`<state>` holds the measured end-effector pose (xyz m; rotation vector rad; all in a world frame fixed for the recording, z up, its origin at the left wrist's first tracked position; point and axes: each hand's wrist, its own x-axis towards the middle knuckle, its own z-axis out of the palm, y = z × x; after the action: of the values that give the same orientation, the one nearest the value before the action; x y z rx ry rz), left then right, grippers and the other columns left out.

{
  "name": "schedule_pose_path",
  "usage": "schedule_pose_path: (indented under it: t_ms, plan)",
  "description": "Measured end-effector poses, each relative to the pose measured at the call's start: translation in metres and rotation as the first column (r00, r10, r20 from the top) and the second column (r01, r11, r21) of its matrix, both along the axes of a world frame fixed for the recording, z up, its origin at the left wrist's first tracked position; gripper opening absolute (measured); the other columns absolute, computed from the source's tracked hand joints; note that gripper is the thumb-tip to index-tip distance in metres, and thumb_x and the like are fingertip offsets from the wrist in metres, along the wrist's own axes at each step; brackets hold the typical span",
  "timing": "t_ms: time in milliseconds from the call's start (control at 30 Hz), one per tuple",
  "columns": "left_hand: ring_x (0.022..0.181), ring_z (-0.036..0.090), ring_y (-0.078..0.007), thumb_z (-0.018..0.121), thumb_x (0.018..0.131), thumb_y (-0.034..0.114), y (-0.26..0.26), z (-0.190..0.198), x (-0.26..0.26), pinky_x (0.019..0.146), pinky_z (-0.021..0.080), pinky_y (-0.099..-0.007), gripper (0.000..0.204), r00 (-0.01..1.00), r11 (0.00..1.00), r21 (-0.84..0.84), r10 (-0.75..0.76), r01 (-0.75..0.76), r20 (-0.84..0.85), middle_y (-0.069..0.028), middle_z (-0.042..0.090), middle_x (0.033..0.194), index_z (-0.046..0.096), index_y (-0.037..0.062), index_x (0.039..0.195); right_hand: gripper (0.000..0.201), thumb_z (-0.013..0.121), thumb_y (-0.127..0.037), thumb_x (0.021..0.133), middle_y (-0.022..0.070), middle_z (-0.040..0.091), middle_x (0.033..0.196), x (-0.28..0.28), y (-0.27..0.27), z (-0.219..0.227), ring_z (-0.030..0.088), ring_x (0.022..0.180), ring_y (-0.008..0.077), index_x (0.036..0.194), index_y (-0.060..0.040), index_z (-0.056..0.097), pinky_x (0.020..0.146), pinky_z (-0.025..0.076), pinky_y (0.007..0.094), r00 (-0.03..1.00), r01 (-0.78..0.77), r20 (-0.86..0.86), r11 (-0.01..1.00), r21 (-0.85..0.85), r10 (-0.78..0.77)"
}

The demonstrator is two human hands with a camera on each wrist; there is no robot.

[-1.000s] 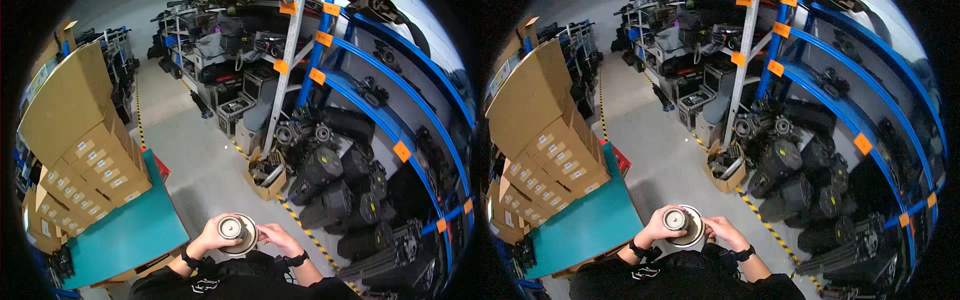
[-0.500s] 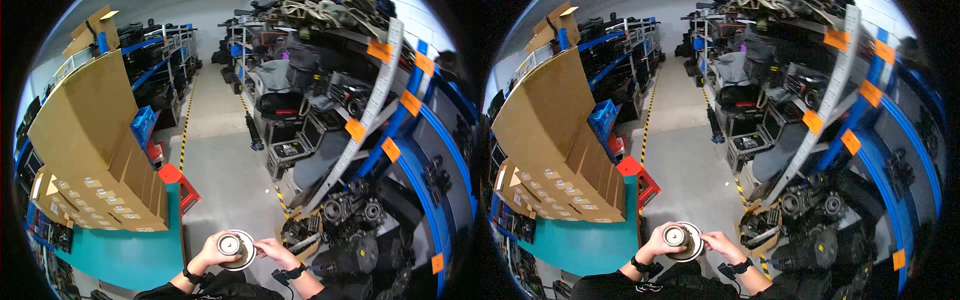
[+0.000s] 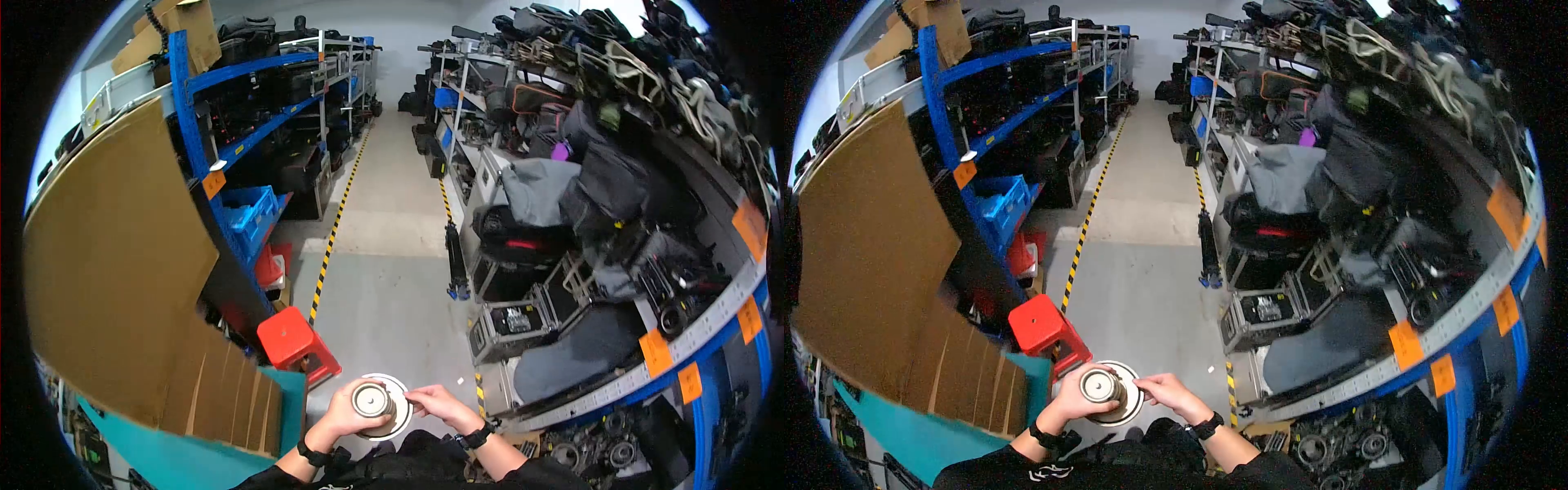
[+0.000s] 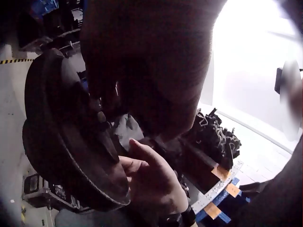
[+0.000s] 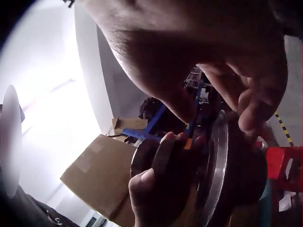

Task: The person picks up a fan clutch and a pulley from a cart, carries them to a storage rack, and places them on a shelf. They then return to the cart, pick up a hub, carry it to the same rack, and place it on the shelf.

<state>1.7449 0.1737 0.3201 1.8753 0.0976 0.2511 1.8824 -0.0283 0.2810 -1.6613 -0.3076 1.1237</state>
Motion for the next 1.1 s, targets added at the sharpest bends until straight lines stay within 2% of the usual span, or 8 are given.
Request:
schedule_pose_path:
  t_ms: [100,333,400,467,667,867,1000,1100]
  plan:
    - [0.101,0.067,-0.0163,0.091,0.059,0.025,0.033,0.006,0.06,0.093,0.053,-0.0327,0.061,0.999,0.998,-0.052,0.031,-0.03,0.009,-0.009,0.07,0.108,0.066,0.0046,0.11,0.035,0.064,-0.038,0.095,-0.0009,0.071,0.087,0.062,0.039,0.006,0.06,0.074,0.0067,0.106,-0.0058,0.074,0.064,0.045,0.0221,0.997,0.006,-0.08,0.999,0.042,-0.003]
    - [0.102,0.068,-0.0169,0.09,0.061,0.027,0.113,-0.018,0.241,0.093,0.053,-0.0328,0.059,0.995,0.997,-0.073,0.019,-0.011,0.1,-0.0087,0.071,0.109,0.066,0.0043,0.11,0.036,0.065,-0.04,0.094,-0.0032,0.067,0.083,0.248,0.121,-0.012,0.056,0.07,0.0056,0.101,-0.007,0.074,0.064,0.044,0.0216,0.998,-0.052,-0.021,0.998,0.031,0.052]
    - [0.105,0.066,-0.0179,0.092,0.061,0.019,0.135,-0.015,0.298,0.096,0.051,-0.0335,0.059,0.998,0.999,-0.034,0.002,0.0,0.061,-0.0099,0.071,0.11,0.062,0.0022,0.11,0.035,0.065,-0.041,0.094,-0.0048,0.064,0.078,0.308,0.143,-0.011,0.053,0.068,0.0056,0.098,-0.0075,0.074,0.064,0.044,0.0218,0.998,-0.067,-0.004,0.996,0.052,0.068]
    - [0.104,0.067,-0.0173,0.091,0.061,0.026,0.159,-0.021,0.358,0.094,0.053,-0.033,0.061,0.993,0.998,-0.051,0.044,-0.039,0.105,-0.0092,0.07,0.111,0.065,0.003,0.11,0.035,0.065,-0.042,0.094,-0.0055,0.062,0.076,0.367,0.168,0.002,0.053,0.067,0.0057,0.095,-0.0076,0.074,0.064,0.044,0.022,0.998,-0.069,-0.005,0.995,0.074,0.069]
    - [0.11,0.065,-0.0204,0.092,0.06,0.012,0.228,0.013,0.507,0.097,0.051,-0.0357,0.061,0.981,0.994,-0.049,0.099,-0.092,0.164,-0.0137,0.069,0.114,0.061,0.002,0.111,0.036,0.065,-0.04,0.095,-0.0014,0.071,0.088,0.532,0.246,0.004,0.06,0.075,0.0053,0.106,-0.0071,0.073,0.062,0.043,0.0215,0.997,-0.078,-0.004,0.996,0.054,0.078]
    - [0.105,0.067,-0.0171,0.093,0.059,0.017,0.321,0.0,0.638,0.095,0.053,-0.0339,0.058,0.977,0.972,-0.166,0.187,-0.169,0.101,-0.0104,0.07,0.111,0.065,0.0024,0.108,0.035,0.065,-0.038,0.095,-0.0028,0.069,0.087,0.669,0.345,0.005,0.058,0.076,0.0046,0.11,-0.0071,0.073,0.064,0.043,0.0211,0.988,-0.138,-0.044,0.98,0.14,0.146]
    - [0.104,0.067,-0.0165,0.092,0.059,0.015,0.388,-0.004,0.731,0.095,0.053,-0.0336,0.058,0.98,0.978,-0.106,0.186,-0.177,0.078,-0.0095,0.071,0.11,0.065,0.0024,0.108,0.038,0.065,-0.037,0.095,-0.0016,0.069,0.089,0.769,0.418,-0.011,0.058,0.077,0.0061,0.115,-0.0044,0.071,0.064,0.043,0.0207,0.982,-0.191,0.043,0.97,0.148,0.186]
    - [0.104,0.067,-0.0161,0.092,0.059,0.015,0.447,-0.009,0.811,0.094,0.053,-0.0332,0.058,0.976,0.98,-0.123,0.171,-0.155,0.135,-0.009,0.071,0.11,0.064,0.0021,0.108,0.048,0.068,-0.034,0.093,-0.0001,0.069,0.093,0.849,0.478,-0.016,0.059,0.077,0.0072,0.128,-0.0021,0.061,0.065,0.045,0.022,0.982,-0.188,0.018,0.971,0.144,0.188]
